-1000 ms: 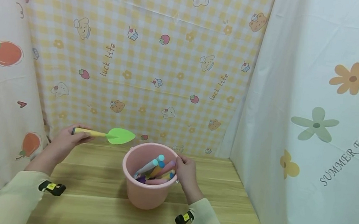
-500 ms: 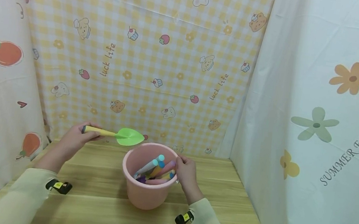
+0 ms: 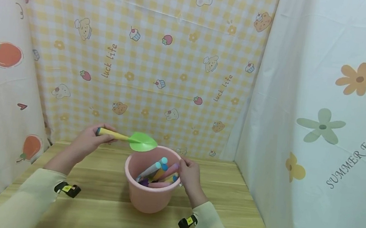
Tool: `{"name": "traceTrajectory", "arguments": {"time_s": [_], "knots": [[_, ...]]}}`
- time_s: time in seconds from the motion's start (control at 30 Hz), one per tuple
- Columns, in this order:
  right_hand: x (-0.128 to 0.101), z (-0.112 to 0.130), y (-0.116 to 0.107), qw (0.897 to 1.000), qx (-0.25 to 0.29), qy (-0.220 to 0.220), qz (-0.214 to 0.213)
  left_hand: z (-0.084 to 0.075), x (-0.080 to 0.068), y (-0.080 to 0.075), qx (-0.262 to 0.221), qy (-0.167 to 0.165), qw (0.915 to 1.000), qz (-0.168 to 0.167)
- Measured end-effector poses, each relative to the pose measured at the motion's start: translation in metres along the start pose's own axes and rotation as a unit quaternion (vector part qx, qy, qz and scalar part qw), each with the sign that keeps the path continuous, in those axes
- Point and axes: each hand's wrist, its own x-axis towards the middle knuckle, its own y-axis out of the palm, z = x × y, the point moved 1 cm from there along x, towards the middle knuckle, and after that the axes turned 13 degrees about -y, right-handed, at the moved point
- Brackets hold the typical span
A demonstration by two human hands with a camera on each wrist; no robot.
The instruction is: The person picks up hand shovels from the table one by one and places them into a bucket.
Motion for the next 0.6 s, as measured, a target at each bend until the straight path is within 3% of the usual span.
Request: {"name": "traceTrajectory", "arguments": {"time_s": [0.37,0.6], "knots": [[0.002,-0.003,0.000,1.000,0.005,-0.007,-0.002,-0.015,0.010,0.020,0.104,0.017,0.9944,0.002],[0.001,-0.001,-0.001,1.000,0.010,0.001,0.003,-0.017,0.014,0.033,0.141,0.033,0.9893,0.019]]}}
